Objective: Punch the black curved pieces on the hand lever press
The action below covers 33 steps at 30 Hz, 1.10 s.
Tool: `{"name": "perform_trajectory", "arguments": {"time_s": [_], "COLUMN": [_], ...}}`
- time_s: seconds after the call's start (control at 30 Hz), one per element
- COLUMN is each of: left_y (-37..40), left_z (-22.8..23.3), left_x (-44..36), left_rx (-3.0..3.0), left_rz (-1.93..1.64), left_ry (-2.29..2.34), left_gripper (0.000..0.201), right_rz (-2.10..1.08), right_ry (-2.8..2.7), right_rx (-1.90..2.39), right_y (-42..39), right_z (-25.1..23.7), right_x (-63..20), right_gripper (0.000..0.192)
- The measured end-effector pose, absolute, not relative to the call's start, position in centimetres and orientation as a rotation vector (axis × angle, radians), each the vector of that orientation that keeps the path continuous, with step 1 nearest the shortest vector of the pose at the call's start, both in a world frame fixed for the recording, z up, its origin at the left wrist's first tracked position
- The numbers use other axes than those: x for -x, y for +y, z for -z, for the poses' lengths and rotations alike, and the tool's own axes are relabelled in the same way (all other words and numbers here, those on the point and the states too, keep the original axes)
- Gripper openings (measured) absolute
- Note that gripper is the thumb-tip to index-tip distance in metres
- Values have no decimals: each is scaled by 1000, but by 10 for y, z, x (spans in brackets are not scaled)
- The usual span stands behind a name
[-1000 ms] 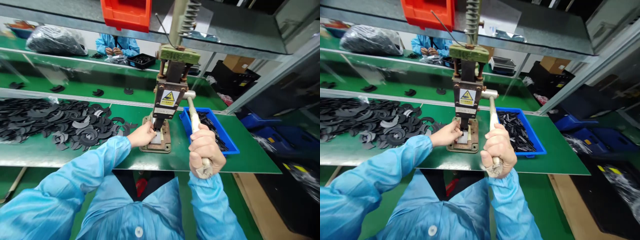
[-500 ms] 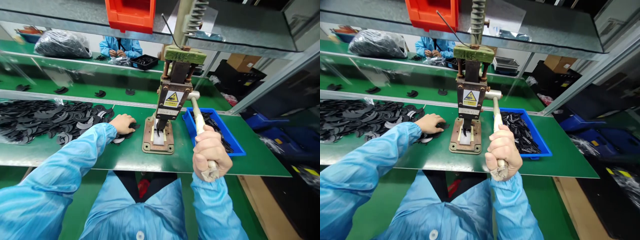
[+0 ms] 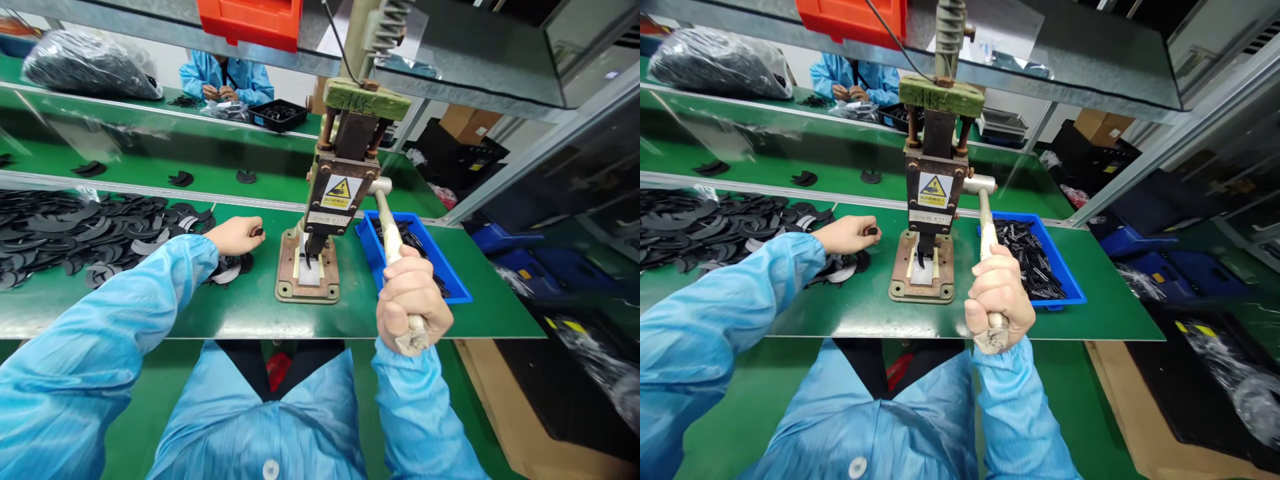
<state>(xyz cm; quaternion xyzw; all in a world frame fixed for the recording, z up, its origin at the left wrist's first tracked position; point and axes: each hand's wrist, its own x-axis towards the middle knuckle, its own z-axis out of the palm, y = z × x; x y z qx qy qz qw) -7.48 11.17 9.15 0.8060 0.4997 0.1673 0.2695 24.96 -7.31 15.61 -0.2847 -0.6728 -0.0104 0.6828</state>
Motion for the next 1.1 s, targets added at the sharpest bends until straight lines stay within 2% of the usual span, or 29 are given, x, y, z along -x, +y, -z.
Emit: {"name": "perform_trajectory", "arguments": {"time_s": [0.13, 0.3, 0.43, 0.77, 1.1], "left_y": [88, 67, 62, 70, 82], "left_z": [-91, -85, -77, -73, -83], "left_x": [62, 34, 13, -4, -6], "left_rx": [-1692, -1376, -1133, -1253, -1221], "left_rz": [-576, -731, -835, -720, -532], "left_ry": [1268, 1133, 1083, 1087, 1148], "left_gripper": [46, 40, 52, 38, 38], "right_rz": [32, 29, 43, 39, 39], "right_ry": [-1489, -1494, -1495, -1502, -1494], "right_rx": [628, 606, 606, 606, 633], "right_y": [-72, -71, -71, -71, -72], "right_z": [-156, -156, -156, -155, -157], "right_x": [-249, -247, -247, -247, -247], "right_gripper": [30, 30, 29, 30, 30]}}
